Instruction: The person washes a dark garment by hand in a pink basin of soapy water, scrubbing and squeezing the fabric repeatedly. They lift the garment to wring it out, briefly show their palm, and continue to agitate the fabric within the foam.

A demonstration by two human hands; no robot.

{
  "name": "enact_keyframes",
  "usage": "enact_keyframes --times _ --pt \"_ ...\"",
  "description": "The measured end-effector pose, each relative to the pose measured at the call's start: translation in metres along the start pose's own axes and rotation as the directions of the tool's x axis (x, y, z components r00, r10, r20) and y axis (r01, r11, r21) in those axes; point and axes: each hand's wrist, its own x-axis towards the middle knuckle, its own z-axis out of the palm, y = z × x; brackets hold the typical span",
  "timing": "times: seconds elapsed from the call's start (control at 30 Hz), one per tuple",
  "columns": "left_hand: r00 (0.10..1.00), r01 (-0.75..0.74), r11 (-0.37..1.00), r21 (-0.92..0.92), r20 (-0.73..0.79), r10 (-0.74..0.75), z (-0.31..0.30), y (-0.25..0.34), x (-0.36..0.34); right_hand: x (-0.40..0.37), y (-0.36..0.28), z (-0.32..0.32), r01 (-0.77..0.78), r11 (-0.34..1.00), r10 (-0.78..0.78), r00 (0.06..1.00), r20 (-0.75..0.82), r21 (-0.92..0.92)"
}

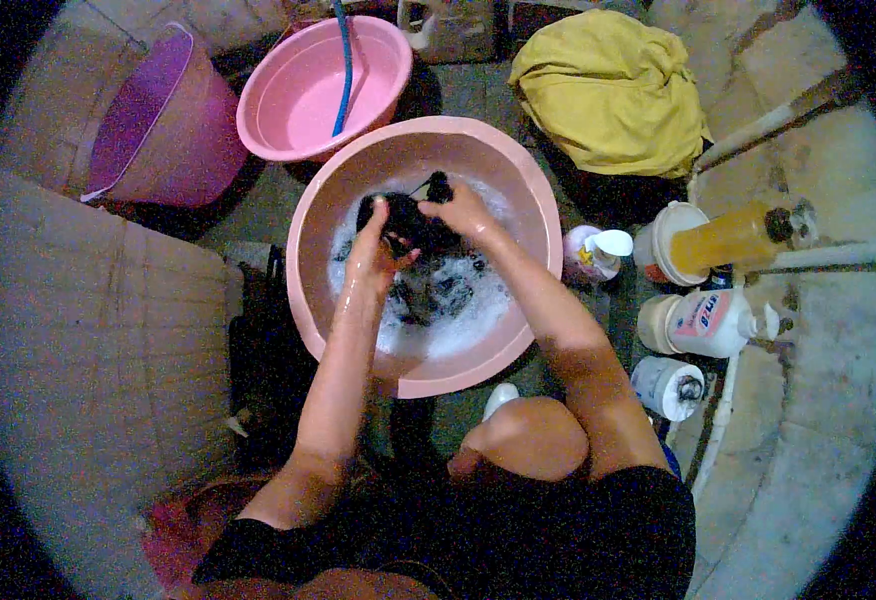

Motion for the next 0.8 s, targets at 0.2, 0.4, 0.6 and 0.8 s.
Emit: enact_keyframes --times 0.2,0.4,0.6,0.8 --pt "0.681 -0.421 0.209 0.883 0.155 0.715 -0.012 -0.021 0.056 0.036 0.053 0.009 -0.159 0.861 -0.021 0.937 -0.348 -0.482" --pt "0.907 -0.248 0.450 0.858 0.043 0.418 -0.035 -0.075 0.113 0.037 0.050 0.023 0.196 0.665 -0.393 0.913 -0.114 -0.721" --pt "0.980 0.063 0.927 -0.371 0.200 0.013 -0.045 -0.035 0.111 -0.043 -0.060 0.052 0.201 0.943 -0.217 0.976 -0.031 -0.265" --pt "0.980 -0.116 0.959 -0.259 0.128 0.153 -0.023 -0.043 0.064 -0.024 -0.036 0.053 0.464 0.763 -0.478 0.874 0.090 -0.450"
